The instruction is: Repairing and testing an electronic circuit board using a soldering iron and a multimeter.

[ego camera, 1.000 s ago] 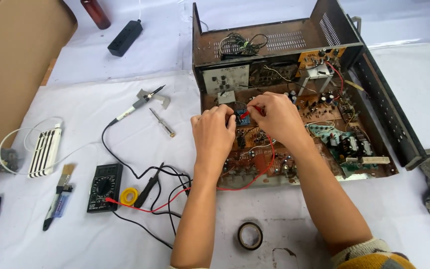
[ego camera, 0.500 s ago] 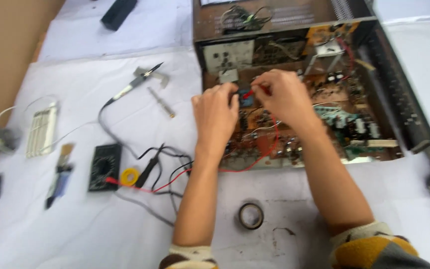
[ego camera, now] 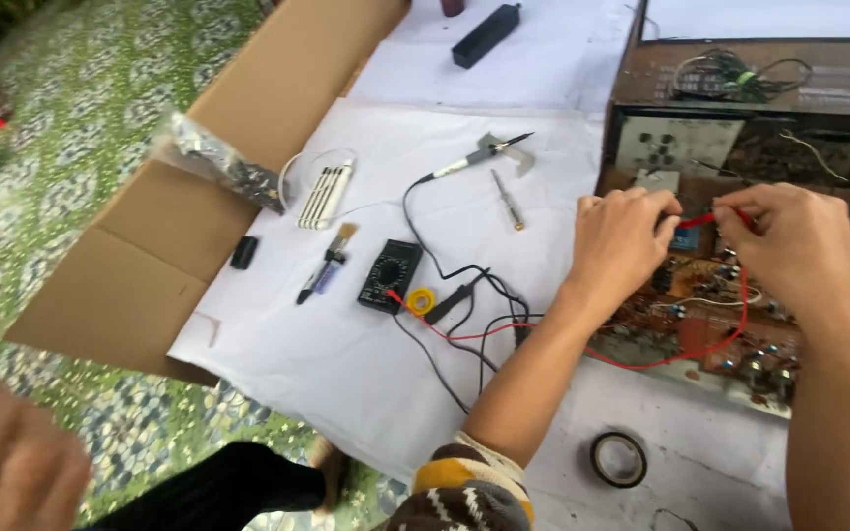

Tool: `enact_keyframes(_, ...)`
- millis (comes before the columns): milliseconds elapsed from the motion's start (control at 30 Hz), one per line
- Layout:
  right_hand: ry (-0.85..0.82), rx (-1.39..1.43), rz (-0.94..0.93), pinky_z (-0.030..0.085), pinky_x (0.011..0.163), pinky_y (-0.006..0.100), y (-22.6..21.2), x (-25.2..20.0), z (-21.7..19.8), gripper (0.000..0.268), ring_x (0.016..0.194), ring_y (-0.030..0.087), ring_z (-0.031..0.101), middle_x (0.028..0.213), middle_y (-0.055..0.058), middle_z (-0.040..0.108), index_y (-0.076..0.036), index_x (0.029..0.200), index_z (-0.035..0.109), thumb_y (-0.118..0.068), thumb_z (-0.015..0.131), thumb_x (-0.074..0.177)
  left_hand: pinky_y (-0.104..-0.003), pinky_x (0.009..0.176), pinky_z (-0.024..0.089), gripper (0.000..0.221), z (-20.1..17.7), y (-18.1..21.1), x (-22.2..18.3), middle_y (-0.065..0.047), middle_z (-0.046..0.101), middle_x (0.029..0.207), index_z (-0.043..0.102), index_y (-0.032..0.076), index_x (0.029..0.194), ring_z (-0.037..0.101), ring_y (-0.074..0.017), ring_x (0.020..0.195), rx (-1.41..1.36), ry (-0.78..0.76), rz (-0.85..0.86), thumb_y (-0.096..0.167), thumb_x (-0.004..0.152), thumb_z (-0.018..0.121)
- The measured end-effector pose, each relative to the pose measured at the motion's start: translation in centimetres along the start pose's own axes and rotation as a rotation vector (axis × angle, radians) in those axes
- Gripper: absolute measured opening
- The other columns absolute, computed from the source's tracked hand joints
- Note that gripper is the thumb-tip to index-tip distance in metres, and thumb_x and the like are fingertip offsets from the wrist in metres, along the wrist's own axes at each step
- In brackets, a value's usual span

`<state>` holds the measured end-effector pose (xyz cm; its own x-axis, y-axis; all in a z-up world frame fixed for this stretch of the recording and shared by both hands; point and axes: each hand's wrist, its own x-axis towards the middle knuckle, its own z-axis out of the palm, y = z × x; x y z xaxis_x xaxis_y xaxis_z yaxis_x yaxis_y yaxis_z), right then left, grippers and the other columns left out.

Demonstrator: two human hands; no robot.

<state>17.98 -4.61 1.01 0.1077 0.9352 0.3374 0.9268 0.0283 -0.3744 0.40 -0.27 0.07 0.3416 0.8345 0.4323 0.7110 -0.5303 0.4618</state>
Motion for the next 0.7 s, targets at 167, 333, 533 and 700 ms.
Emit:
enact_keyframes(167, -0.011, 0.022, 0.020, 0.049, 0.078, 0.034, 0.0, -0.2, 0.0, 0.013, 0.054, 0.019, 0.056, 0.066, 0.007, 0.067, -0.011, 0.108, 0.084, -0.018, 0.072, 0.109, -0.047, 0.085, 0.044, 0.014, -0.1, 0.4, -0.1, -0.003, 0.078, 0.098, 0.072, 0.018, 0.105, 0.072, -0.0292, 0.095, -0.025, -0.004, 0.015, 0.022, 0.097, 0.061)
enact_keyframes(333, 0.010, -0.046, -0.003, 0.053, 0.066, 0.034, 1.0, 0.0, 0.8, 0.012, 0.069, 0.017, 0.067, 0.080, 0.006, 0.075, -0.012, 0.112, 0.085, -0.017, 0.075, 0.108, -0.049, 0.088, 0.044, 0.014, 0.6, -0.1, 0.2, -0.002, 0.079, 0.104, 0.071, 0.015, 0.106, 0.072, -0.0288, 0.098, 0.010, -0.008, -0.020, 0.022, 0.096, 0.063)
enact_keyframes(533, 0.002, -0.040, -0.023, 0.057, 0.070, 0.037, 1.3, 0.1, 1.1, 0.012, 0.073, 0.021, 0.070, 0.091, 0.010, 0.077, -0.009, 0.114, 0.084, -0.014, 0.077, 0.107, -0.048, 0.085, 0.045, 0.012, 1.1, -0.3, 0.2, -0.003, 0.077, 0.100, 0.071, 0.017, 0.103, 0.072, -0.0291, 0.094, -0.015, -0.005, -0.008, 0.022, 0.094, 0.065)
enact_keyframes(700, -0.007, -0.069, -0.010, 0.055, 0.072, 0.038, 1.3, 0.2, 0.8, 0.012, 0.076, 0.022, 0.068, 0.090, 0.011, 0.077, -0.010, 0.113, 0.085, -0.016, 0.077, 0.105, -0.051, 0.086, 0.047, 0.012, 0.5, -0.4, 0.3, -0.005, 0.076, 0.103, 0.074, 0.015, 0.102, 0.073, -0.0285, 0.094, -0.030, -0.028, -0.016, 0.018, 0.094, 0.065)
